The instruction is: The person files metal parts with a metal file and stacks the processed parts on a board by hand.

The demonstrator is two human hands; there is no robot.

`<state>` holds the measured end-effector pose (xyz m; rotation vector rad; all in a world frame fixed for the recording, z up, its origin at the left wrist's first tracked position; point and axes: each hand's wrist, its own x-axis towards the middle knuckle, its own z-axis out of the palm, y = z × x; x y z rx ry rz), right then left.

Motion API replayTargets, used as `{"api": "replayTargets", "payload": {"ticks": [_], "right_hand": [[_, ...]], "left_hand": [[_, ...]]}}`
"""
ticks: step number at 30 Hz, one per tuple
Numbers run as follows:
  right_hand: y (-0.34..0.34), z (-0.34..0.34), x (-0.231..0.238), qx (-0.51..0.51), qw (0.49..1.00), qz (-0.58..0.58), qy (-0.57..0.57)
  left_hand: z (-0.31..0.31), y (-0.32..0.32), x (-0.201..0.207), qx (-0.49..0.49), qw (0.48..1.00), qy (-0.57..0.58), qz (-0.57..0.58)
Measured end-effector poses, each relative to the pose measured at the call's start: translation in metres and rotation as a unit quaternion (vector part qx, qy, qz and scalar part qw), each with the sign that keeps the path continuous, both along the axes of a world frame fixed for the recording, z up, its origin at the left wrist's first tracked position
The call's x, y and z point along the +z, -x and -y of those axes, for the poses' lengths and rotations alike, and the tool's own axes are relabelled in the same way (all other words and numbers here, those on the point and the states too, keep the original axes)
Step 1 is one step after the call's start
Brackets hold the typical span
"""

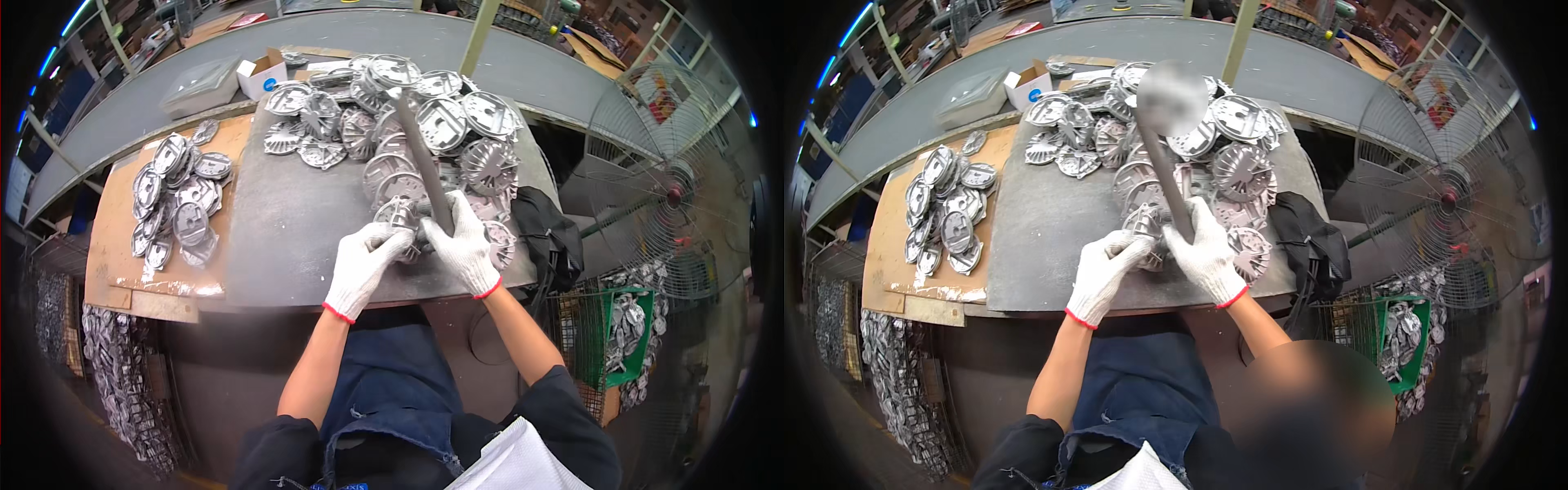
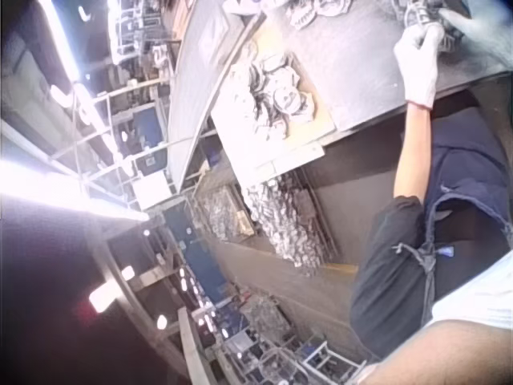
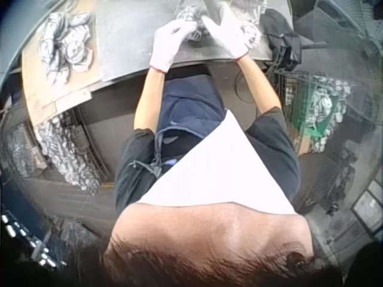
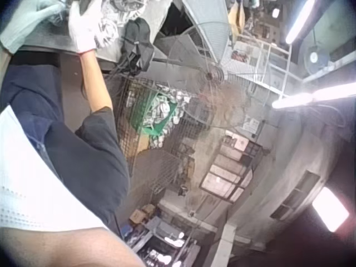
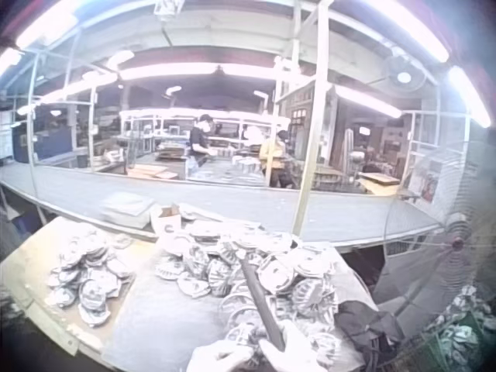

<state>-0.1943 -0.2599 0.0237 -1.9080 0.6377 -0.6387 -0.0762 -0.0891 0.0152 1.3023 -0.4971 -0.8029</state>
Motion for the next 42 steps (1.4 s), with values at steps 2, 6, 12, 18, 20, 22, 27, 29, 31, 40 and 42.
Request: {"api": "replayTargets", "payload": {"ticks": [2,6,12,18,20,22,27,29,31,40,42], "right_hand": [[-0.004,-0.016,0.008,0.052,0.998,0.004,-0.045],[-0.018,-0.038,0.019,0.097,0.995,-0.024,0.026],[-0.020,-0.063,-0.005,0.146,0.967,-0.089,-0.189],[-0.012,-0.079,-0.021,0.173,0.937,-0.101,-0.286],[-0.017,-0.082,-0.019,0.174,0.938,-0.122,-0.274],[-0.030,-0.086,-0.018,0.157,0.976,-0.146,-0.023],[-0.074,-0.094,-0.027,0.217,0.966,-0.114,0.082],[-0.088,-0.089,-0.030,0.219,0.953,-0.172,0.120],[-0.102,-0.084,-0.033,0.206,0.954,-0.171,0.135],[-0.073,-0.073,-0.022,0.099,0.986,-0.096,0.095],[-0.048,-0.075,-0.017,0.118,0.987,-0.110,0.025]], "left_hand": [[-0.022,-0.006,0.019,0.034,0.999,-0.006,0.030],[-0.075,-0.028,0.054,0.093,0.959,-0.063,0.260],[-0.127,-0.043,0.037,0.033,0.721,-0.256,0.643],[-0.138,-0.020,-0.005,0.007,0.763,-0.237,0.601],[-0.140,-0.016,-0.010,0.034,0.761,-0.278,0.586],[-0.144,-0.015,-0.011,0.055,0.756,-0.264,0.597],[-0.160,-0.014,-0.005,0.058,0.717,-0.297,0.628],[-0.166,-0.014,-0.004,0.050,0.717,-0.307,0.624],[-0.171,-0.013,-0.003,0.050,0.718,-0.313,0.620],[-0.141,-0.045,-0.010,0.264,0.888,-0.170,0.336],[-0.125,-0.059,-0.020,0.269,0.897,-0.167,0.308]]}}
